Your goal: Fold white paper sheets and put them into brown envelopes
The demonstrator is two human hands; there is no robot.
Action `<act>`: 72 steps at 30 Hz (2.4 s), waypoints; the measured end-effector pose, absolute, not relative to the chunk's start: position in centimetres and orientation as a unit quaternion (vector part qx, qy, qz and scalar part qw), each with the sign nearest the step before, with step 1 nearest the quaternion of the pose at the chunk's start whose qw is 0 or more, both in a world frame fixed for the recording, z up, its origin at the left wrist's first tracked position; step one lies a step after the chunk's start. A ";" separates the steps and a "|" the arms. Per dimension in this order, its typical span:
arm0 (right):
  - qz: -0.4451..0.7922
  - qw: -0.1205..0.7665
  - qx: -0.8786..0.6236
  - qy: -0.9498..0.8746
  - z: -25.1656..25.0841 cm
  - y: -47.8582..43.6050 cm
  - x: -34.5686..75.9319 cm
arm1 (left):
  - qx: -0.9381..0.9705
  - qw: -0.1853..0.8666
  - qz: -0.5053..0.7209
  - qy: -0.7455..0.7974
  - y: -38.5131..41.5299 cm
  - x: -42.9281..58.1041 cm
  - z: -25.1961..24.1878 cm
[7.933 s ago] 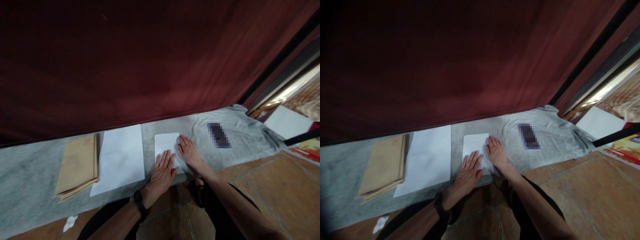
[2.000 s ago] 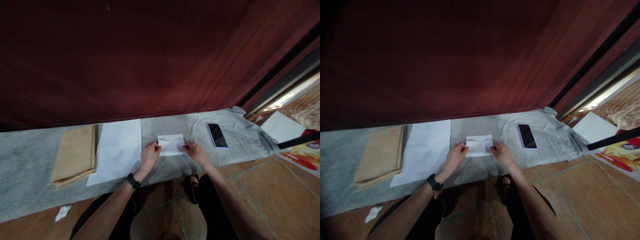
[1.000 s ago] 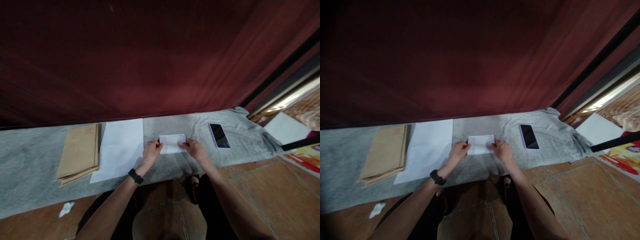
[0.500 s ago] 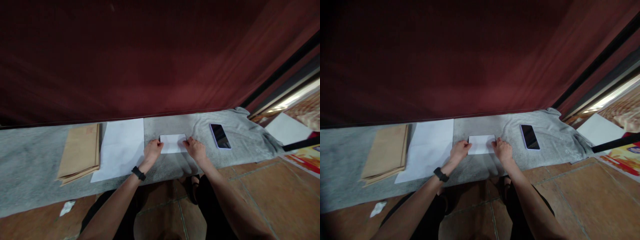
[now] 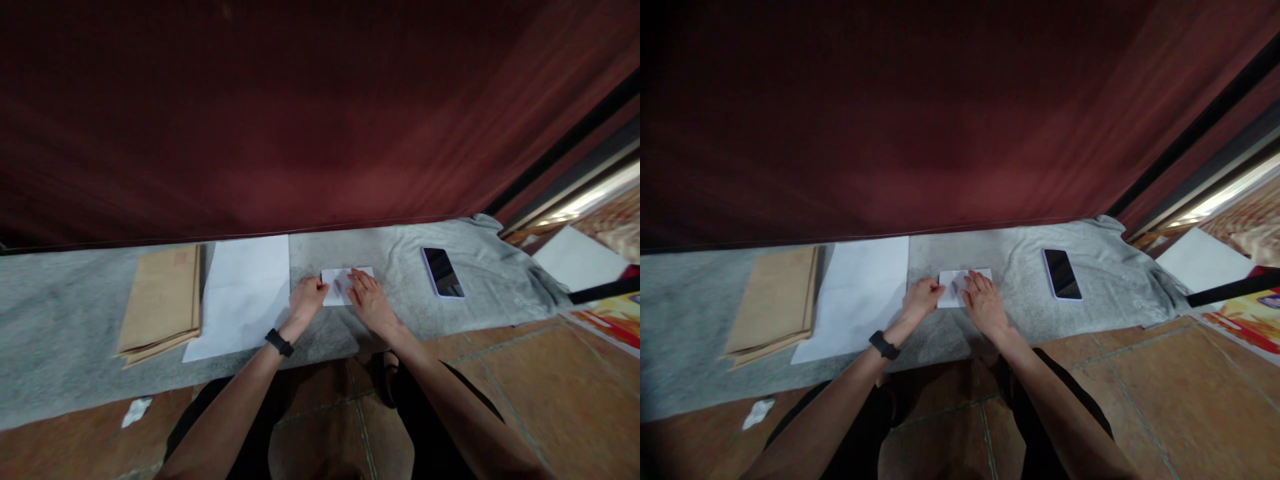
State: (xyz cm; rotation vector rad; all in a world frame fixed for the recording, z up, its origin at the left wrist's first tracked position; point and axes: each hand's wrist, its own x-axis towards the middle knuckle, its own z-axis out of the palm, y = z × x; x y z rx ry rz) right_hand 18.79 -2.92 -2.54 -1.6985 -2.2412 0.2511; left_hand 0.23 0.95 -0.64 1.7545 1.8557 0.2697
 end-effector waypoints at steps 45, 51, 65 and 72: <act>-0.038 0.147 -0.655 -0.740 -7.1 -4.0 18.0 | 0.708 0.148 0.044 0.689 0.1 0.8 -1.2; -0.043 0.148 -0.657 -0.738 -7.1 -4.2 18.3 | 0.710 0.134 0.041 0.690 0.0 0.6 -0.9; -0.041 0.126 -0.644 -0.754 -7.3 -4.3 18.7 | 0.871 0.054 0.120 0.473 -3.8 3.6 -4.5; -0.036 0.102 -0.658 -0.745 -6.9 -4.3 19.3 | 0.869 0.029 0.108 0.481 -3.9 2.4 -5.1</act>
